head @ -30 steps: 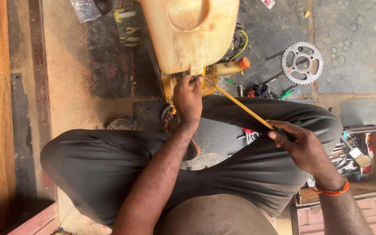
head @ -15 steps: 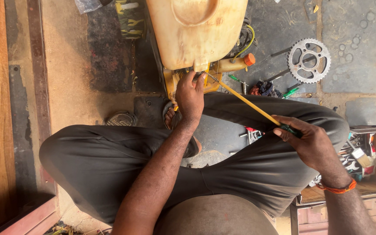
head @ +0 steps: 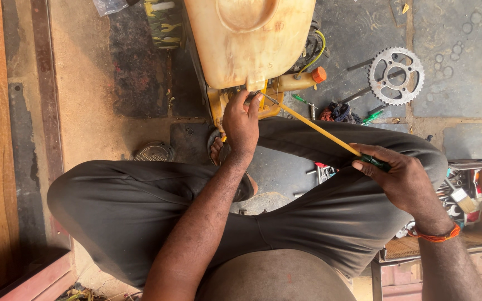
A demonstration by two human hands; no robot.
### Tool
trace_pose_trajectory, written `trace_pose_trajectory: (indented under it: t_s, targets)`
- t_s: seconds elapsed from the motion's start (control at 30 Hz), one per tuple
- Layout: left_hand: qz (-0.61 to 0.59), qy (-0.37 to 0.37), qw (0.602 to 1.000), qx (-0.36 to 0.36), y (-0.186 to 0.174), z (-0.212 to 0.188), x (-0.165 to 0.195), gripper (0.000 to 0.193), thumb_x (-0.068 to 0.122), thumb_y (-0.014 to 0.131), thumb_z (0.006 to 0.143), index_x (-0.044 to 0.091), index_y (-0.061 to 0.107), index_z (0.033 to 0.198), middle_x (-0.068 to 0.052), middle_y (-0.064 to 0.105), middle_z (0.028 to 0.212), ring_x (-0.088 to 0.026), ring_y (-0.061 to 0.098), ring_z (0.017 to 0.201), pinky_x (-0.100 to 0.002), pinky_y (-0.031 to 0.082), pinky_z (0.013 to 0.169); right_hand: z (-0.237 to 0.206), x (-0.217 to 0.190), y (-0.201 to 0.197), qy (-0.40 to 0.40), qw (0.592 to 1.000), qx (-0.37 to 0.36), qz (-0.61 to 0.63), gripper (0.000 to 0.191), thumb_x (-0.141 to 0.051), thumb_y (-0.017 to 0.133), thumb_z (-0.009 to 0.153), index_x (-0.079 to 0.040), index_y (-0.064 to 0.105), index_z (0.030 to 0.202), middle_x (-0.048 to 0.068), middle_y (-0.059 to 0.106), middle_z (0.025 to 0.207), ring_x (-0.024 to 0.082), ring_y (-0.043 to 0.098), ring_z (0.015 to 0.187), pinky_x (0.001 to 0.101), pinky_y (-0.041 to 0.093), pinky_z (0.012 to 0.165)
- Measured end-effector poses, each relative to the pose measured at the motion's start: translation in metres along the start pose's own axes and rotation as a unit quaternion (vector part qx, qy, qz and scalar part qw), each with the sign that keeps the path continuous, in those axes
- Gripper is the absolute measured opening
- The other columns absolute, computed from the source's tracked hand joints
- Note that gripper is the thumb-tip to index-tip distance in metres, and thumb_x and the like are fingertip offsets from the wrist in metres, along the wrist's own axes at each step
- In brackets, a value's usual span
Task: The person sits on the floor and works on a small yellow engine attached to a plastic tank. They use a screwdriver to loosen a bolt, then a wrench to remove it, and finally a socket wrench to adjust another part of the engine.
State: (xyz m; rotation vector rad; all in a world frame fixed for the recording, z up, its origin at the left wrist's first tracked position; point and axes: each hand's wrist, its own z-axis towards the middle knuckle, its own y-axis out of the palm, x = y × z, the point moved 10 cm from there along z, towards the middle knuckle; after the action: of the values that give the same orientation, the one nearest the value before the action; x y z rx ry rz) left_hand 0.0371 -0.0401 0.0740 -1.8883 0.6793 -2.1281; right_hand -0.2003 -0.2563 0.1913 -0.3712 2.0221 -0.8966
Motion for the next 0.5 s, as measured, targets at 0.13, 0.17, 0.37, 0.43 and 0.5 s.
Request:
trace_pose_trajectory:
  t_s: [0.13, 0.17, 0.37, 0.43, 0.5]
  targets:
    - [0.008, -0.007, 1.0, -0.002, 0.001, 0.0, -0.003, 0.034, 0.031, 0.073, 0.096, 0.001, 0.07, 0.114, -0.009, 0.07, 0.091, -0.019, 0.066, 0.073, -0.037, 0.054, 0.069, 0.001, 0.006, -0.001, 0.014, 1.0, 0.004, -0.01, 0.045, -0.032, 0.074, 0.087, -0.021, 0.073, 0.131, 0.004, 0.08, 0.114, 0.013, 0.073, 0.097, 0.0331, 0.058, 0.083]
    - [0.008, -0.008, 1.0, -0.005, 0.001, 0.0, -0.004, 0.034, 0.03, 0.073, 0.097, 0.001, 0.07, 0.114, -0.009, 0.07, 0.091, -0.02, 0.066, 0.072, -0.038, 0.054, 0.069, 0.001, 0.005, -0.002, 0.007, 1.0, 0.006, -0.013, 0.045, -0.032, 0.074, 0.087, -0.021, 0.073, 0.131, 0.004, 0.08, 0.114, 0.013, 0.074, 0.097, 0.0325, 0.059, 0.082]
    - [0.003, 0.003, 1.0, 0.01, -0.002, -0.001, -0.001, 0.032, 0.028, 0.074, 0.096, 0.001, 0.07, 0.113, -0.011, 0.071, 0.09, -0.021, 0.067, 0.075, -0.039, 0.053, 0.069, 0.003, 0.008, 0.002, 0.004, 1.0, 0.004, 0.008, 0.044, -0.031, 0.074, 0.088, -0.019, 0.073, 0.13, 0.003, 0.08, 0.116, 0.011, 0.072, 0.097, 0.0312, 0.057, 0.082]
    - [-0.005, 0.006, 1.0, 0.01, -0.002, -0.001, 0.0, 0.03, 0.029, 0.073, 0.097, 0.002, 0.071, 0.111, -0.01, 0.071, 0.09, -0.021, 0.067, 0.075, -0.039, 0.053, 0.069, 0.004, 0.006, 0.003, -0.002, 1.0, 0.001, 0.02, 0.045, -0.031, 0.074, 0.088, -0.019, 0.072, 0.131, 0.003, 0.08, 0.116, 0.011, 0.071, 0.097, 0.0306, 0.057, 0.082]
    - [-0.012, 0.004, 1.0, 0.01, -0.003, 0.0, 0.001, 0.03, 0.029, 0.073, 0.097, 0.003, 0.071, 0.111, -0.011, 0.072, 0.092, -0.021, 0.067, 0.074, -0.039, 0.053, 0.069, 0.005, 0.01, 0.006, 0.021, 1.0, -0.011, 0.02, 0.047, -0.03, 0.074, 0.086, -0.02, 0.071, 0.132, 0.003, 0.08, 0.115, 0.011, 0.071, 0.096, 0.0313, 0.057, 0.081]
